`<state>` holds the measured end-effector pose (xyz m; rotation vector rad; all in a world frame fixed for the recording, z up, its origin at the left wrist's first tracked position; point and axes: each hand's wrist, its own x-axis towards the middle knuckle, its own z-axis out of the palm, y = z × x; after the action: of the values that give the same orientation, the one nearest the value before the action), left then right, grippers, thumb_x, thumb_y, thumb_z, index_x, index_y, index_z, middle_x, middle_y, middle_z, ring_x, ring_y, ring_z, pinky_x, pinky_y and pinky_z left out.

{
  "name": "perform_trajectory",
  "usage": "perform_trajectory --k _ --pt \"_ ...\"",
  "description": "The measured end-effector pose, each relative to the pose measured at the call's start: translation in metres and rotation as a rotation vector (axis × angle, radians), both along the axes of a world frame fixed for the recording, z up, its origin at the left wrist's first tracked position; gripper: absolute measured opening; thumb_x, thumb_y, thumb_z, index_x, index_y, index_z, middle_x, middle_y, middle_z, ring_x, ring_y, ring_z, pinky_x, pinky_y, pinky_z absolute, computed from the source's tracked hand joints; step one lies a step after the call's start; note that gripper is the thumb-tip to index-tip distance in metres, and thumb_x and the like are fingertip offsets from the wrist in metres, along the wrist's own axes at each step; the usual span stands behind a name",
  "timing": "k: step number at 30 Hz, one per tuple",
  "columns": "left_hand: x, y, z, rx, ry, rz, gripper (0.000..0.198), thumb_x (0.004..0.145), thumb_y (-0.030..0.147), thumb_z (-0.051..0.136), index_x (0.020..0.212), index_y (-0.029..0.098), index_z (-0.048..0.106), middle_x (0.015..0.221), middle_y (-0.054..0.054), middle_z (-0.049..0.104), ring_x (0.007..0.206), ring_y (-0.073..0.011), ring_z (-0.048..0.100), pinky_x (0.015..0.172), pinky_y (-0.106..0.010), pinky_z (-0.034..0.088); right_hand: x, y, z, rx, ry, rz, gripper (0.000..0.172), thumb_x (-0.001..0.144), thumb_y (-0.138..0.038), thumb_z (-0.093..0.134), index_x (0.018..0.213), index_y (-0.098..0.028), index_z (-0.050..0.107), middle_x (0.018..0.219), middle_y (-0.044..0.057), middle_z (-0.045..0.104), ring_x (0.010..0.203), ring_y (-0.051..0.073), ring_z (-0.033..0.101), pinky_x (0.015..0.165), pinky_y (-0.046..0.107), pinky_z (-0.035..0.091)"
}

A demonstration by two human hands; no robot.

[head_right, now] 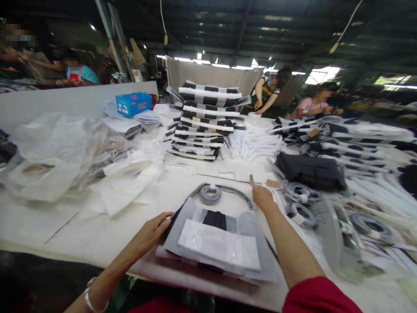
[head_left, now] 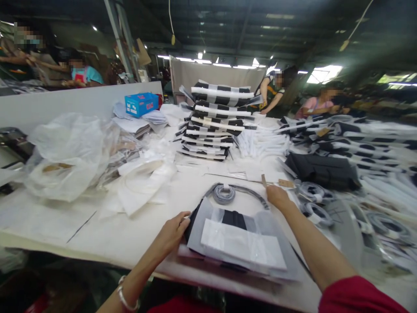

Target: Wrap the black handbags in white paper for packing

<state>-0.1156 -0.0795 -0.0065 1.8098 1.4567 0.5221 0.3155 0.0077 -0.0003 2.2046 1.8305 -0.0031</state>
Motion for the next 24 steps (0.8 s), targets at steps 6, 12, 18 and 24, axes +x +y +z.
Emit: perform_trajectory --k 6,12,18,24 --pt "-0.001 0.021 0.001 0.0 -0.012 -0.007 0.049 0.091 0.051 0.036 0.117 0.021 0.065 0.12 -0.007 0.071 0.113 -0.0245 0.065 0.102 -0.038 0.047 0.0 0.002 0.0 0.003 0.069 -0.024 0.046 0.084 -0.016 0.054 0.128 -0.005 0.06 0.101 0.027 0.069 0.102 0.032 0.068 0.084 0.041 0.05" --pt "-0.004 0.042 -0.002 -0.119 -0.045 -0.064 0.054 0.085 0.064 0.039 0.104 0.025 0.071 0.113 -0.002 0.073 0.112 -0.0262 0.064 0.102 -0.035 0.048 0.014 0.008 -0.002 0.058 0.176 -0.058 0.037 0.078 -0.018 0.06 0.113 -0.01 0.07 0.094 0.021 0.073 0.096 0.027 0.069 0.082 0.033 0.049" --pt "-0.017 0.067 -0.023 -0.37 -0.192 0.045 0.07 0.063 0.082 0.054 0.102 0.026 0.074 0.116 -0.001 0.073 0.123 -0.031 0.058 0.104 -0.035 0.048 0.058 0.011 0.005 0.176 0.302 -0.104 0.018 0.077 -0.02 0.058 0.08 -0.018 0.076 0.081 0.006 0.074 0.082 0.018 0.066 0.07 0.022 0.043" --pt "-0.021 0.062 -0.026 -0.437 -0.23 0.065 0.06 0.076 0.071 0.055 0.11 0.023 0.069 0.105 -0.005 0.074 0.096 -0.0279 0.069 0.079 -0.035 0.057 0.064 0.007 -0.008 0.404 0.296 -0.127 0.038 0.09 -0.029 0.038 0.096 -0.014 0.072 0.102 0.014 0.071 0.098 0.025 0.063 0.085 0.032 0.045"
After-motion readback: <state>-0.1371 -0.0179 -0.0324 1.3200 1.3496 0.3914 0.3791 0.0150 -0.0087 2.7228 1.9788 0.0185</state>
